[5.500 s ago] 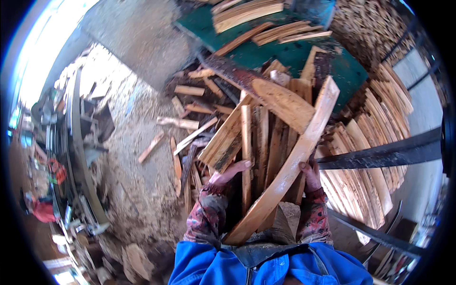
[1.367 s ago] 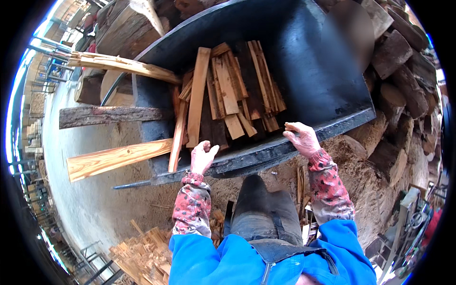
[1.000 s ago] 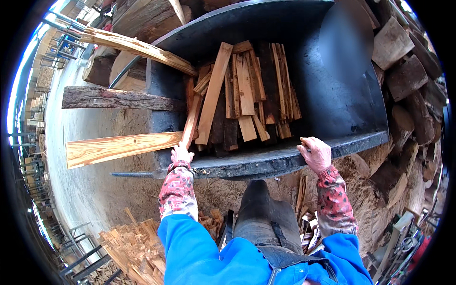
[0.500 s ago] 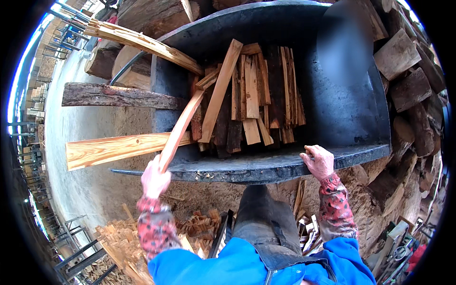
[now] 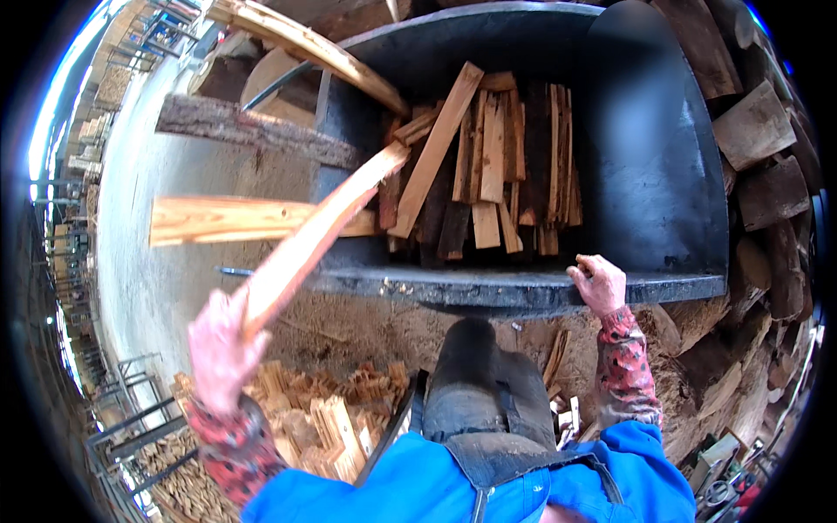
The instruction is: The person repeatedly picks up split firewood pieces from a pile on the floor and places them into a wheelbarrow. They also move wood from a green table into the wheelbarrow. The person handles the wood by hand without using tools.
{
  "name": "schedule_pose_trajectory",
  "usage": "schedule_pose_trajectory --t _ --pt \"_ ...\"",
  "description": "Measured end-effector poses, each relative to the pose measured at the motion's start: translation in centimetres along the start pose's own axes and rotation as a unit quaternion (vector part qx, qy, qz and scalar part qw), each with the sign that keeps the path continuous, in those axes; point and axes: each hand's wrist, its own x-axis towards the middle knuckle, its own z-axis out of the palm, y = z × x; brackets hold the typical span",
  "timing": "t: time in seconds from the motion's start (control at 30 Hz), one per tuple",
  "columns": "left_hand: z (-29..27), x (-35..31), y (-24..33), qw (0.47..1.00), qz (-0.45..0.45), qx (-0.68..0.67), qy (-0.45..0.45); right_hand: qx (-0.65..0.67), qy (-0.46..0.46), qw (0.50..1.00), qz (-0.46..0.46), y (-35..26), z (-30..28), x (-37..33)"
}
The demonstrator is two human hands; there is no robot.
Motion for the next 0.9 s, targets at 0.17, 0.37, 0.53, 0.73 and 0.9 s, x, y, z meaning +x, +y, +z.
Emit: schedule_pose_trajectory --t 0.17,0.37,0.53,0.73,0.9 --pt "-5.3 1.0 -2.4 0.998 0.047 0.012 -0.036 0.014 0.006 1.000 -0.001 -0.1 0.3 -0.4" --pt "-8.1 1.7 -3.7 0.988 0.080 0.060 -0.117 0.000 0.005 1.000 0.016 -0.1 0.3 -0.6" --pt "-4.6 3.5 -5.4 0.974 0.092 0.140 -0.155 -0.003 0.014 1.000 0.007 0.1 0.6 -0.6" --pt "-0.2 5.1 -6.5 0.957 0.147 0.232 -0.097 -0.004 0.024 1.000 -0.007 0.2 0.5 -0.5" --pt "1.7 5.4 -6.9 0.947 0.134 0.274 -0.099 -0.008 0.015 1.000 0.018 0.2 0.4 -0.7"
